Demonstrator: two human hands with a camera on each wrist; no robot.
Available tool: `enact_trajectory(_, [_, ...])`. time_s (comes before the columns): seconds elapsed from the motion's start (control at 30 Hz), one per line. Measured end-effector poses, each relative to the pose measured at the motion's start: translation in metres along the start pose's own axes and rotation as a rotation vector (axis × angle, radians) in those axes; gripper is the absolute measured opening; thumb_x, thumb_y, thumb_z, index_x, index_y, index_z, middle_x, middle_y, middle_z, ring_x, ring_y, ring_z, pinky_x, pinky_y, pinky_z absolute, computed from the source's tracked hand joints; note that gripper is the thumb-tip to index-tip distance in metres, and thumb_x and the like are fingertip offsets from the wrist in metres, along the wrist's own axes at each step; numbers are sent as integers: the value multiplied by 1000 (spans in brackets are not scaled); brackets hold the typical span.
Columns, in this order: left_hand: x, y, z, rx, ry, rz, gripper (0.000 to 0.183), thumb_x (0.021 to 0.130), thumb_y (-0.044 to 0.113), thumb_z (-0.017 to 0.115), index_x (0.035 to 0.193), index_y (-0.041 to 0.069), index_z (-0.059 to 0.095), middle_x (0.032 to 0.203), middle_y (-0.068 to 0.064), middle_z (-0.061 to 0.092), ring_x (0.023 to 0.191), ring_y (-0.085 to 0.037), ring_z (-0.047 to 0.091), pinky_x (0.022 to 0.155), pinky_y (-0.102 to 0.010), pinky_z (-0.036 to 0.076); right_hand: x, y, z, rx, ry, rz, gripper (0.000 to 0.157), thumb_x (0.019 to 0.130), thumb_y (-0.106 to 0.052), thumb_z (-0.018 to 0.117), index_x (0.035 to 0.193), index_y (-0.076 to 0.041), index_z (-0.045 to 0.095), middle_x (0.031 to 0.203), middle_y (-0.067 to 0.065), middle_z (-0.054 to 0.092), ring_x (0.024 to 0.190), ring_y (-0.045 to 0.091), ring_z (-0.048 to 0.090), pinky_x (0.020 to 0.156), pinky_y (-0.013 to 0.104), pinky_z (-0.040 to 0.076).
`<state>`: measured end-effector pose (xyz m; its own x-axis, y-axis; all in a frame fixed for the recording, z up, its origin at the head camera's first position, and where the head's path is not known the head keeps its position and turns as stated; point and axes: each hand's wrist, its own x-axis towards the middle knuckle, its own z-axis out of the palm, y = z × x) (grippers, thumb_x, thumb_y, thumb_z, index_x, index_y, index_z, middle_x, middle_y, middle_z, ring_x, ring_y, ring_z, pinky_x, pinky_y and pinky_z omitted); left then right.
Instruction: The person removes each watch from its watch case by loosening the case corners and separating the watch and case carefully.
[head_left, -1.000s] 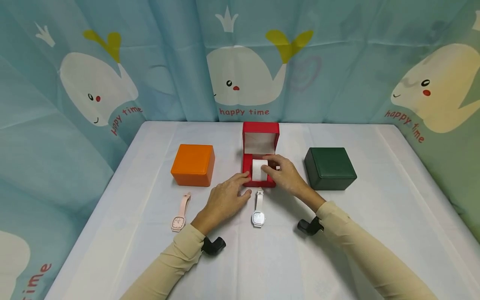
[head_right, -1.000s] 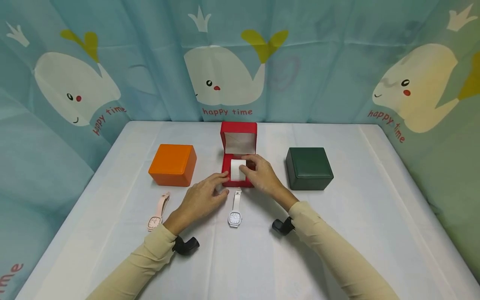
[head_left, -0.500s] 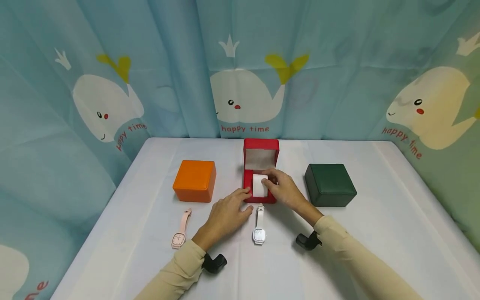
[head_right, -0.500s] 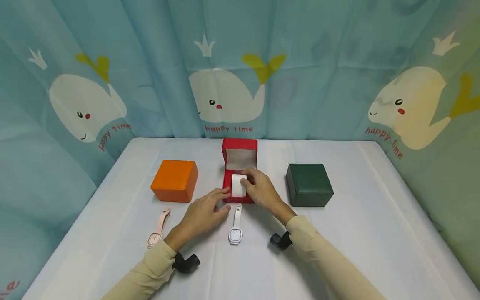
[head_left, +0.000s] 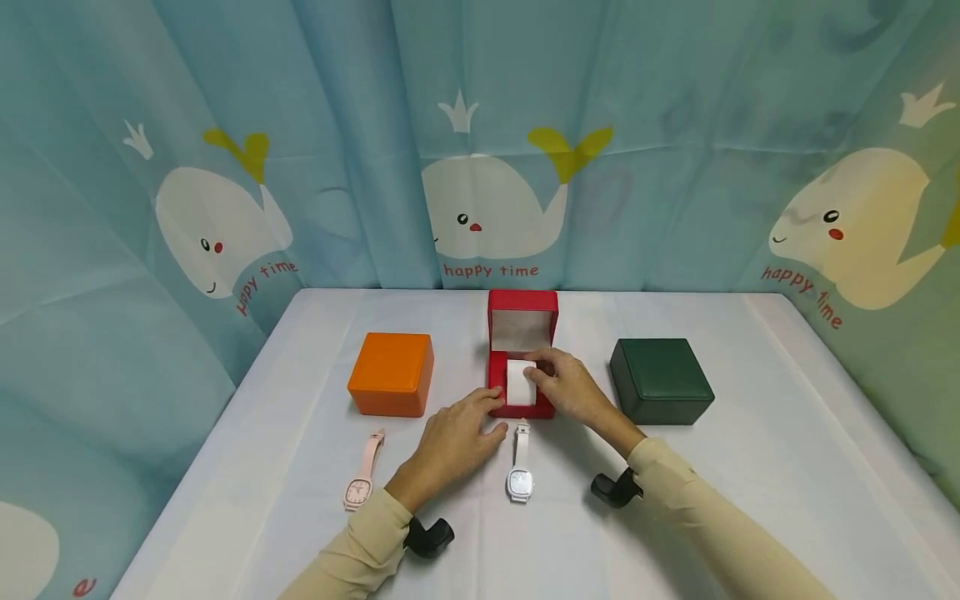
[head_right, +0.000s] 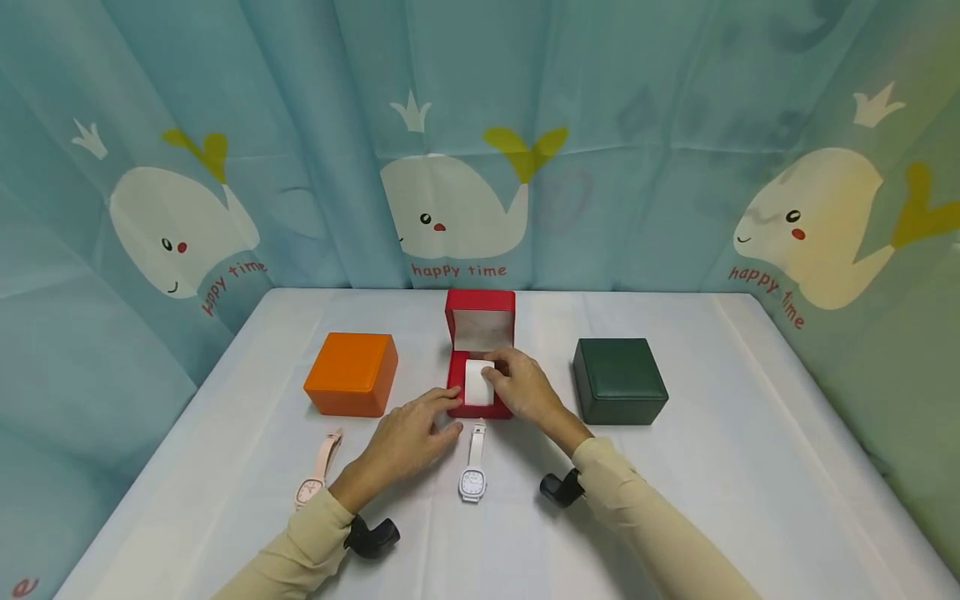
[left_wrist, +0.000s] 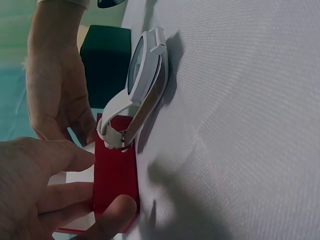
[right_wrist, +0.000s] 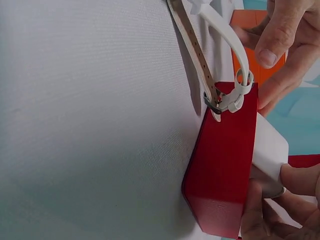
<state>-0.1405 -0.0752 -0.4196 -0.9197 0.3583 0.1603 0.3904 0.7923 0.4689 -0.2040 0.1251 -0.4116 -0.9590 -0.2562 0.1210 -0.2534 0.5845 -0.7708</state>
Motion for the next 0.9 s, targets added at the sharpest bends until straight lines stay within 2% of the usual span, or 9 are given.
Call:
enact_trajectory(0.17, [-1,0,0,-1,-14,1,37,96,25,69,128,6,71,140,-2,61,121,-25,62,87,-47,55,3,2,2,-34,7,-29,24,96,-6,65,116,6,71,111,21,59,100,35,61,88,51,53])
enact_trajectory(0.3, [-2,0,-2,13,-14,23,39,96,25,69,130,6,69,141,-2,60,121,-27,63,88,-48,55,7,3,3,-58,10,-46,25,98,-5,62,117,8,70,111,22,61,100,34,59,88,50,53])
enact_trajectory(0.6, [-3,0,-5,63,-87,22,47,97,28,68,139,7,64,148,-2,54,128,-25,58,94,-49,52,11,1,4,-94,1,-1,27,100,-9,61,120,8,69,113,22,59,99,33,59,89,48,54])
enact_trajectory(0.73, [-4,0,-7,113,-140,28,54,96,31,69,145,11,58,153,-2,49,126,-24,59,91,-48,53,13,1,4,-114,3,-4,26,99,-10,62,118,6,71,111,21,60,99,32,60,88,47,54])
enact_trajectory(0.9, [-6,0,-7,154,-155,52,59,95,33,71,150,18,54,155,-3,46,115,-26,66,74,-38,56,16,1,4,-146,4,-20,22,97,-9,65,112,4,74,108,19,63,102,32,59,88,46,55])
